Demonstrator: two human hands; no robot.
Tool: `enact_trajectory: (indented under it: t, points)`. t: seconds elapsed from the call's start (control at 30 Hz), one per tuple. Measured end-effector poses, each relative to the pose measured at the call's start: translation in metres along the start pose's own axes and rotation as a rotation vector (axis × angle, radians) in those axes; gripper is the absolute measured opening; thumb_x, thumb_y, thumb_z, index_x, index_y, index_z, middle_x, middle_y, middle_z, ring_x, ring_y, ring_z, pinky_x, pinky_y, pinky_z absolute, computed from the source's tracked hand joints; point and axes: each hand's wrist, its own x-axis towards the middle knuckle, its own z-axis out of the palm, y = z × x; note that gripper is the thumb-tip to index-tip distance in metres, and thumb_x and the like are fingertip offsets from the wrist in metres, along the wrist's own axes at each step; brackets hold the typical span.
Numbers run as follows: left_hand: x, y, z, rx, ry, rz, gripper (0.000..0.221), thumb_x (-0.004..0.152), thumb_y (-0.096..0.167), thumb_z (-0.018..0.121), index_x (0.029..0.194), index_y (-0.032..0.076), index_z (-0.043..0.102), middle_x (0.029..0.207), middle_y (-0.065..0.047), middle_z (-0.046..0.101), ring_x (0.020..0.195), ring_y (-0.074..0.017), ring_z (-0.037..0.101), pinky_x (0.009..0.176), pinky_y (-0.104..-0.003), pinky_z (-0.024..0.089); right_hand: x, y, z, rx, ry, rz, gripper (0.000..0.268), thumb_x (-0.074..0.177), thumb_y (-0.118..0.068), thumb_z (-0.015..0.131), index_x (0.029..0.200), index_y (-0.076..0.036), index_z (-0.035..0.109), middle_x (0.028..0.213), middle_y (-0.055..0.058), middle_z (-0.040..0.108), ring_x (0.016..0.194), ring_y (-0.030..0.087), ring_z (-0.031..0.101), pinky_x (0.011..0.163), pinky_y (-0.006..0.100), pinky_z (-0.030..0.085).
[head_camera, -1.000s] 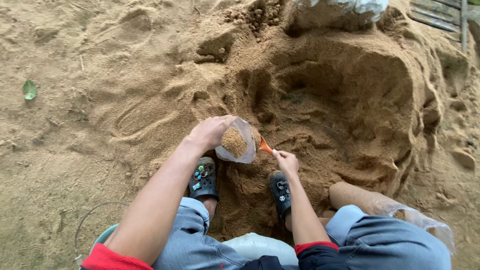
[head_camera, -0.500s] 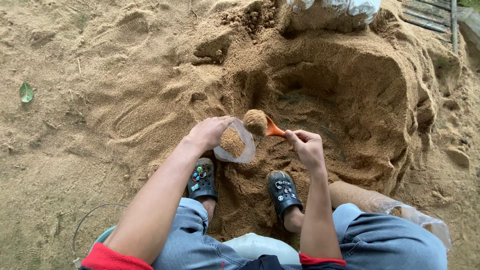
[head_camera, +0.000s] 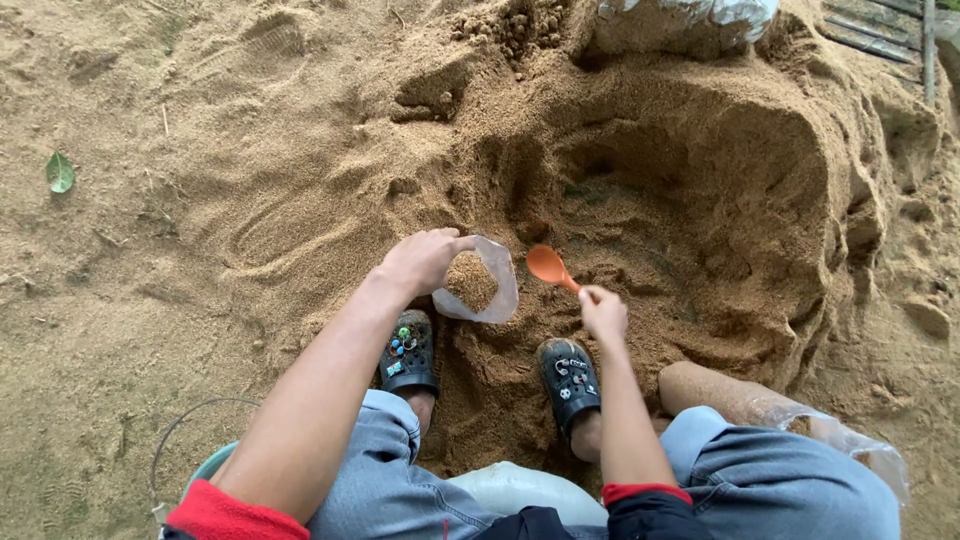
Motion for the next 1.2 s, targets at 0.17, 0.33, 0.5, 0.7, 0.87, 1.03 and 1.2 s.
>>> enact_trajectory:
  t: [0.17, 0.33, 0.5, 0.7, 0.87, 1.03, 1.2]
  points:
    - [-0.002, 0.005, -0.002, 0.068, -0.004, 0.001, 0.062, 0.076, -0.008, 0.052, 0.123, 0.028, 0.07, 0.108, -0.009, 0.069, 0.094, -0.0364, 0.073, 0.083, -0.048, 0.064, -0.047, 0.005, 0.049, -0.155, -0.114, 0.056, 0.024, 0.093, -0.054, 0.065, 0.109, -0.043, 0.078, 0.099, 0.004, 0.08, 0.106, 0.036, 0.073, 0.095, 0.047, 0.053]
    - [0.004, 0.007, 0.002, 0.076, -0.082, -0.052, 0.077, 0.079, -0.009, 0.048, 0.136, 0.041, 0.064, 0.106, -0.005, 0.069, 0.087, -0.0239, 0.074, 0.078, -0.038, 0.065, -0.069, -0.021, 0.094, 0.006, -0.221, 0.007, 0.026, 0.095, -0.042, 0.066, 0.115, -0.032, 0.079, 0.104, 0.007, 0.08, 0.112, 0.037, 0.07, 0.096, 0.046, 0.054]
    - [0.008, 0.0, 0.006, 0.096, -0.074, -0.021, 0.06, 0.085, 0.001, 0.052, 0.131, 0.036, 0.068, 0.127, -0.011, 0.064, 0.092, -0.0353, 0.074, 0.081, -0.048, 0.064, -0.076, -0.05, 0.068, 0.121, -0.22, 0.098, 0.023, 0.093, -0.044, 0.068, 0.108, -0.033, 0.081, 0.099, 0.003, 0.08, 0.108, 0.031, 0.072, 0.094, 0.038, 0.054]
    - [0.001, 0.011, -0.005, 0.083, -0.049, -0.015, 0.046, 0.085, 0.012, 0.059, 0.12, 0.037, 0.074, 0.145, -0.013, 0.056, 0.099, -0.0434, 0.073, 0.087, -0.054, 0.062, -0.061, -0.052, 0.014, 0.303, -0.135, 0.016, 0.026, 0.085, -0.057, 0.079, 0.099, -0.036, 0.082, 0.09, 0.001, 0.079, 0.095, 0.027, 0.074, 0.086, 0.038, 0.054]
    - [0.016, -0.001, 0.008, 0.047, 0.041, 0.017, 0.021, 0.091, 0.027, 0.061, 0.101, 0.023, 0.079, 0.111, -0.01, 0.068, 0.089, -0.0407, 0.074, 0.082, -0.051, 0.062, -0.076, -0.092, -0.084, 0.35, -0.114, -0.158, 0.022, 0.085, -0.051, 0.082, 0.095, -0.031, 0.084, 0.086, 0.003, 0.079, 0.088, 0.019, 0.069, 0.084, 0.036, 0.052]
    - [0.018, 0.0, 0.004, 0.038, 0.091, 0.009, 0.027, 0.095, 0.031, 0.056, 0.099, 0.015, 0.078, 0.099, -0.011, 0.069, 0.088, -0.037, 0.074, 0.079, -0.049, 0.062, -0.108, -0.145, -0.156, 0.372, -0.048, -0.367, 0.015, 0.089, -0.038, 0.082, 0.094, -0.024, 0.084, 0.079, 0.002, 0.078, 0.081, 0.008, 0.064, 0.076, 0.031, 0.052]
    - [-0.006, 0.018, -0.028, 0.037, 0.092, -0.031, 0.036, 0.097, 0.034, 0.056, 0.092, 0.007, 0.078, 0.095, -0.015, 0.072, 0.088, -0.0385, 0.074, 0.08, -0.052, 0.061, -0.102, -0.15, -0.162, 0.249, 0.129, -0.874, 0.009, 0.088, -0.033, 0.081, 0.096, -0.028, 0.083, 0.084, -0.002, 0.079, 0.079, 0.019, 0.073, 0.076, 0.028, 0.049]
